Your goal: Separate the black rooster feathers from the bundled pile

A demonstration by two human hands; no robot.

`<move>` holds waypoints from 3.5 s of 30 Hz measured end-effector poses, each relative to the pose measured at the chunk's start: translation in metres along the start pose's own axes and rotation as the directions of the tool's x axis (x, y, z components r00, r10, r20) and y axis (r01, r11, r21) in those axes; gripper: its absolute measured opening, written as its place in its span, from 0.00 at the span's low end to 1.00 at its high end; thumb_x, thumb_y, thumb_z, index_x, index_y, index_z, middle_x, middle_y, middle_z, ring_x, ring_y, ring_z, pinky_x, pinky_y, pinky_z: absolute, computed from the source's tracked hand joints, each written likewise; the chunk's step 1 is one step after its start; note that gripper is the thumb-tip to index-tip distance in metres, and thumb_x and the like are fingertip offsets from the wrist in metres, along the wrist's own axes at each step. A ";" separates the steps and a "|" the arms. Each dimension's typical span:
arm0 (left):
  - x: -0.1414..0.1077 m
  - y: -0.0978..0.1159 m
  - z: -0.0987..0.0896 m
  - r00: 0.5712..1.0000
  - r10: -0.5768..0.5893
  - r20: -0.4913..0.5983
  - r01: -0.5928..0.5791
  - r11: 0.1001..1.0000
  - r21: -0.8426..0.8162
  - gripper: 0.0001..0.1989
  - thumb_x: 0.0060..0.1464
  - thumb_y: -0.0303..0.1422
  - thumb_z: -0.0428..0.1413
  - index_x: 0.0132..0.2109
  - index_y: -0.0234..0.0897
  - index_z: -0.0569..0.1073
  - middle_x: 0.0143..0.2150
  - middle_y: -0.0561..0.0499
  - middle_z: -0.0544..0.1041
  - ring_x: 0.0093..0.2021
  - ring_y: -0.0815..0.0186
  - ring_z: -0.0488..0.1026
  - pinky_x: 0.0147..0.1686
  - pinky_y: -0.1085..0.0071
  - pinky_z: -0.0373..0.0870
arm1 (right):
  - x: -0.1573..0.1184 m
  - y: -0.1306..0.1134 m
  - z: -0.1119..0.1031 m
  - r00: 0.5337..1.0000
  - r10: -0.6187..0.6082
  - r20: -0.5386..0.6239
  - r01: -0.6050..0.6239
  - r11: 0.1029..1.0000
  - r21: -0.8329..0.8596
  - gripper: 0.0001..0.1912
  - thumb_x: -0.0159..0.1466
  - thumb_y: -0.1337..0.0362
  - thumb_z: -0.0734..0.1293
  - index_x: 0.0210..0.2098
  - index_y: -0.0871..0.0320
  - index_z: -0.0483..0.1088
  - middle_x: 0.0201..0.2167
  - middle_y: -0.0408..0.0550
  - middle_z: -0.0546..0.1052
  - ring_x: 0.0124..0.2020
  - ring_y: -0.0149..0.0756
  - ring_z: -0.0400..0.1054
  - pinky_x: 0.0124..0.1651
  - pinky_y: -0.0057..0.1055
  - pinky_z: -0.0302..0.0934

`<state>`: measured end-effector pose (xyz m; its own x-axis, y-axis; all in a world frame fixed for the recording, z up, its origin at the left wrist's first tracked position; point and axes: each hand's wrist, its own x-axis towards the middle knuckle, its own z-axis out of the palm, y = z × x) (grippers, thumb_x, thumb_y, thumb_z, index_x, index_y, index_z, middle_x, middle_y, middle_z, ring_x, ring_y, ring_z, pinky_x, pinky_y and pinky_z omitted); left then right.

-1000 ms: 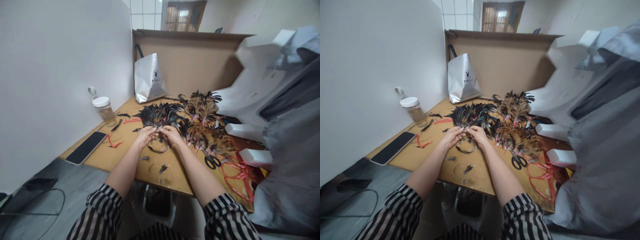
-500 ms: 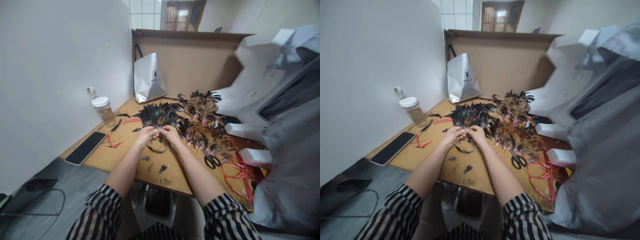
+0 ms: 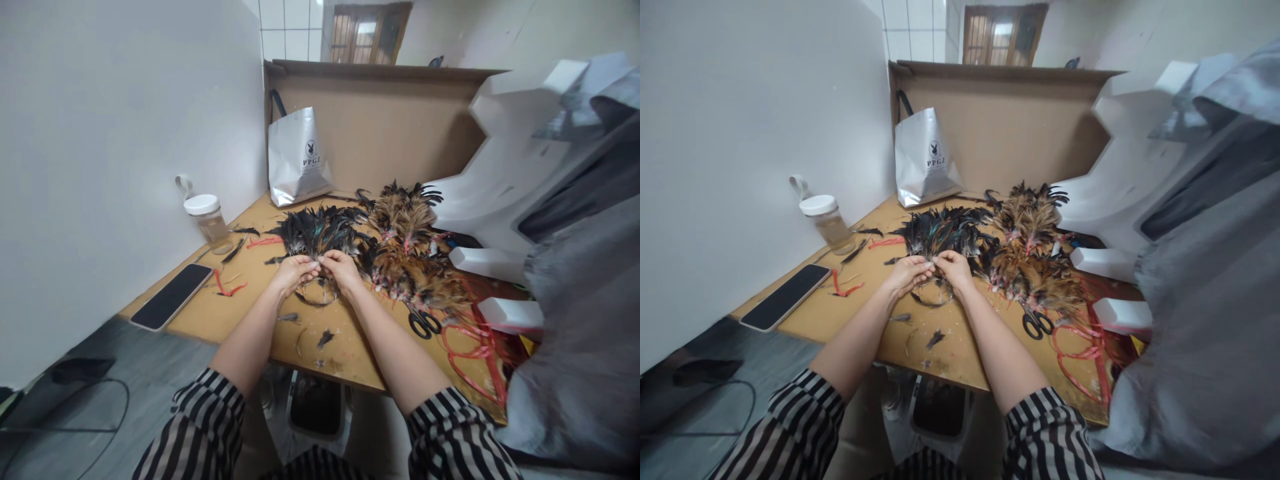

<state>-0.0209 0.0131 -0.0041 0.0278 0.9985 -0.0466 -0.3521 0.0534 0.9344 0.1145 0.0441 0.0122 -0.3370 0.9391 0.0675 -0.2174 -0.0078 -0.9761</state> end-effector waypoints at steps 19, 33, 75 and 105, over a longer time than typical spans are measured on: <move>-0.004 0.005 -0.010 0.991 -0.021 0.135 0.054 0.969 -0.242 0.07 0.40 0.25 0.60 0.29 0.30 0.69 0.24 0.52 0.71 0.20 0.78 0.66 0.19 0.84 0.63 | 0.002 -0.006 -0.012 0.989 -0.015 0.145 0.011 1.000 0.028 0.15 0.45 0.58 0.69 0.27 0.61 0.68 0.16 0.38 0.65 0.15 0.21 0.52 0.17 0.21 0.45; -0.010 0.007 -0.008 0.951 -0.070 0.301 0.146 0.960 -0.239 0.08 0.41 0.26 0.60 0.29 0.29 0.67 0.23 0.53 0.69 0.19 0.79 0.64 0.17 0.85 0.58 | 0.002 -0.012 -0.009 0.974 -0.192 0.118 0.194 0.981 -0.003 0.20 0.47 0.60 0.69 0.39 0.57 0.67 0.23 0.38 0.68 0.17 0.21 0.55 0.19 0.21 0.49; 0.000 0.002 -0.005 0.999 0.036 0.008 -0.035 0.997 -0.073 0.08 0.42 0.29 0.59 0.31 0.28 0.70 0.27 0.47 0.75 0.21 0.75 0.70 0.17 0.83 0.62 | 0.003 -0.005 -0.013 0.995 -0.096 0.042 0.101 0.981 -0.163 0.15 0.46 0.54 0.68 0.23 0.60 0.67 0.13 0.38 0.65 0.16 0.24 0.55 0.19 0.22 0.49; -0.006 0.007 0.009 0.994 0.101 -0.029 -0.098 0.989 0.107 0.10 0.38 0.32 0.61 0.29 0.30 0.71 0.23 0.47 0.75 0.19 0.74 0.68 0.18 0.80 0.62 | 0.003 -0.003 -0.008 0.959 -0.284 0.000 0.257 0.868 -0.424 0.13 0.49 0.55 0.65 0.23 0.61 0.69 0.19 0.42 0.69 0.22 0.27 0.59 0.27 0.24 0.54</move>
<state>-0.0148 0.0073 0.0062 -0.0351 0.9987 0.0382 -0.2514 -0.0458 0.9668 0.1213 0.0497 0.0140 -0.2616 0.9027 0.3417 0.1136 0.3804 -0.9178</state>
